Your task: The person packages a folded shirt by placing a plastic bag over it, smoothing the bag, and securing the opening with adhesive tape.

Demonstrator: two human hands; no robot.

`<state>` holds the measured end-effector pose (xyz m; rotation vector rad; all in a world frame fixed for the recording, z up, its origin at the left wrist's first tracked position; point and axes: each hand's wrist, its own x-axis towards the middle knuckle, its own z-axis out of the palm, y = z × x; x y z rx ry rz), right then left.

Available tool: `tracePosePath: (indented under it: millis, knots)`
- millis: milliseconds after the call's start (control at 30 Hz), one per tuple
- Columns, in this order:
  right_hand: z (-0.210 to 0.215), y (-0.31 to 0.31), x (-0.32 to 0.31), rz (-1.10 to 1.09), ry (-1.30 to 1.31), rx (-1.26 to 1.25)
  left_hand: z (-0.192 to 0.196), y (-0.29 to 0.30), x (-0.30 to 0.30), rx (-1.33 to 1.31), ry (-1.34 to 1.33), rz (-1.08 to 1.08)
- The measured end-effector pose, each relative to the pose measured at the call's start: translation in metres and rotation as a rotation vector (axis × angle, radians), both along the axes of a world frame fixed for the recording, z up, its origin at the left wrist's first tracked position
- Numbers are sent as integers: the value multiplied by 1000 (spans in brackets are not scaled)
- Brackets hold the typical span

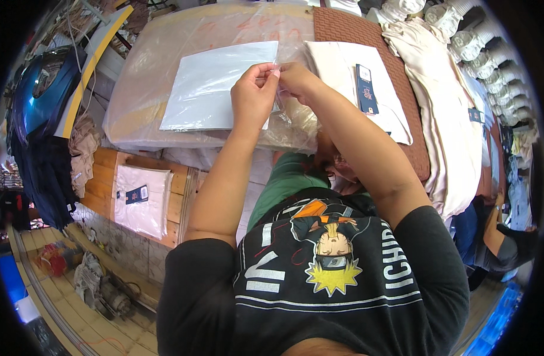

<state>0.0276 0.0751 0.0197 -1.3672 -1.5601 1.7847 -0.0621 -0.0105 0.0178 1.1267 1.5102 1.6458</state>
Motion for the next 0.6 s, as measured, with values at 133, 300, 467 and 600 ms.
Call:
tracePosePath:
  millis: [133, 300, 467, 600]
  knots:
    - [-7, 11, 12, 31, 195, 138, 13, -8, -16, 63, 207, -2]
    - [43, -6, 8, 77, 179, 553, 21, -9, -122, 187, 325, 530]
    - [66, -11, 23, 73, 351, 473, 22, -13, -174, 82, -165, 221]
    - [80, 5, 57, -32, 154, 434, -19, -2, -197, 68, -313, 156]
